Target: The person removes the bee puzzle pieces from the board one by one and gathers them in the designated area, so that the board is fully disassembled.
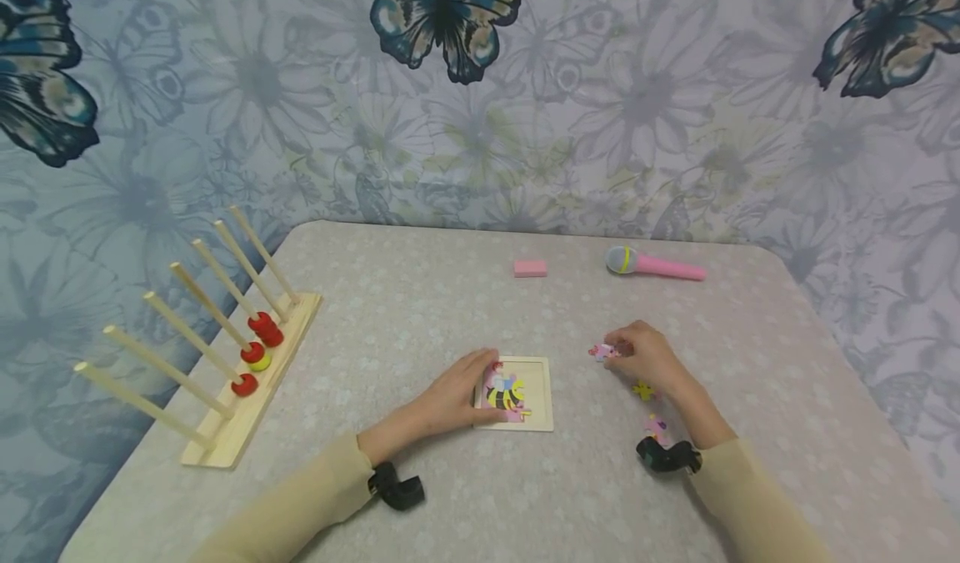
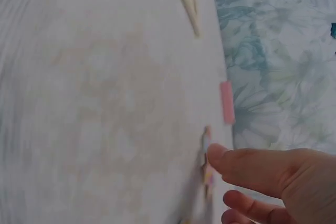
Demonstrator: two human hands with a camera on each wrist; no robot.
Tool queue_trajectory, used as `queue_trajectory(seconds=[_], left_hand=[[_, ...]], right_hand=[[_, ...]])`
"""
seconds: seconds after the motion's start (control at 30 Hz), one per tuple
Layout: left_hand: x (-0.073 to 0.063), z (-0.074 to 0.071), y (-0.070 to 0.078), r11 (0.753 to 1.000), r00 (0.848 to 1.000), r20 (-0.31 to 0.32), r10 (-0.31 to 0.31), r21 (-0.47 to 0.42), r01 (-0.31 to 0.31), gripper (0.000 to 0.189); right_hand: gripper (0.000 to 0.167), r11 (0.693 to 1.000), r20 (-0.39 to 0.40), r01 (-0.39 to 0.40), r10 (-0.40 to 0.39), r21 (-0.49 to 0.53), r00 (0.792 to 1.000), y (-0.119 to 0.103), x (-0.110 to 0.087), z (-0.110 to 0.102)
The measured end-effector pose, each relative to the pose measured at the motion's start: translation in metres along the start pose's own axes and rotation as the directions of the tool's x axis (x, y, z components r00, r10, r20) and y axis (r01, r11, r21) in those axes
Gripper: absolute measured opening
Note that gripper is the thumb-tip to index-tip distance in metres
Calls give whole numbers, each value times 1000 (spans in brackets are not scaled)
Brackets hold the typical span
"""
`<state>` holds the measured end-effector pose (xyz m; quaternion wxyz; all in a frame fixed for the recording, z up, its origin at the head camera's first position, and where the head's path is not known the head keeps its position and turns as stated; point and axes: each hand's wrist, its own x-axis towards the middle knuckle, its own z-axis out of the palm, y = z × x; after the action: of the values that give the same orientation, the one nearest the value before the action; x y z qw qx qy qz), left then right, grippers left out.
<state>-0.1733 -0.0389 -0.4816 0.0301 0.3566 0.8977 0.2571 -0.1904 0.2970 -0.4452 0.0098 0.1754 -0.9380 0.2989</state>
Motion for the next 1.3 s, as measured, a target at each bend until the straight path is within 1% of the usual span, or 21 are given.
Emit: queue_trajectory(seconds=[0.07, 0.13, 0.2, 0.27, 0.33, 0.4, 0.5, 0.7, 0.87, 1.0, 1.1, 1.17, 1.23, 1.3], left_hand=[[0, 0, 0, 1000, 1000, 5, 1, 2, -1, 93], [-1, 0, 0, 1000, 1000, 11, -3, -4, 3, 92], [-1, -1, 0, 1000, 1000, 12, 0, -8, 1, 91], [0, 0, 0, 1000, 1000, 7, 10, -12, -10, 90], [0, 0, -1, 999, 1000, -4, 28, -20, -28, 89], [1, 1, -2, 998, 999, -11, 51, -29, -51, 88], [1, 2, -3, 996, 997, -14, 79, -41, -79, 86], [2, 2, -4, 996, 996, 3, 84, -30, -84, 86], [1, 1, -4, 995, 996, 0, 94, -34, -94, 86], [0, 1, -3, 995, 995, 0, 96, -33, -96, 86], [0, 1, -3, 995, 996, 6, 93, -31, -93, 87], [0, 2, -3, 996, 996, 9, 89, -29, -88, 87], [0, 2, -3, 996, 996, 8, 86, -36, -86, 87], [0, 1, -3, 995, 996, -1, 92, -39, -92, 87]], right_hand=[[34, 999, -43, 30, -30, 13, 999, -12, 0, 6], [34, 995, -66, 94, -92, 35, 994, -29, -1, 17], [32, 983, -46, 166, -163, 74, 986, -48, -1, 32], [33, 969, -1, 227, -228, 101, 974, -65, -2, 46], [34, 960, 51, 251, -258, 121, 965, -78, -2, 58], [36, 960, 74, 254, -263, 119, 962, -86, -2, 69], [37, 960, 67, 259, -267, 101, 962, -91, -1, 79], [38, 959, 31, 270, -273, 83, 961, -92, 1, 87], [38, 959, 39, 245, -252, 140, 967, -93, 3, 88], [44, 955, 41, 216, -229, 204, 973, -91, 4, 89], [47, 946, 29, 239, -251, 218, 968, -90, 5, 90], [46, 939, 18, 267, -278, 217, 960, -90, 6, 90], [46, 934, 15, 292, -302, 206, 953, -90, 7, 89], [47, 936, 24, 298, -308, 188, 951, -90, 8, 89]])
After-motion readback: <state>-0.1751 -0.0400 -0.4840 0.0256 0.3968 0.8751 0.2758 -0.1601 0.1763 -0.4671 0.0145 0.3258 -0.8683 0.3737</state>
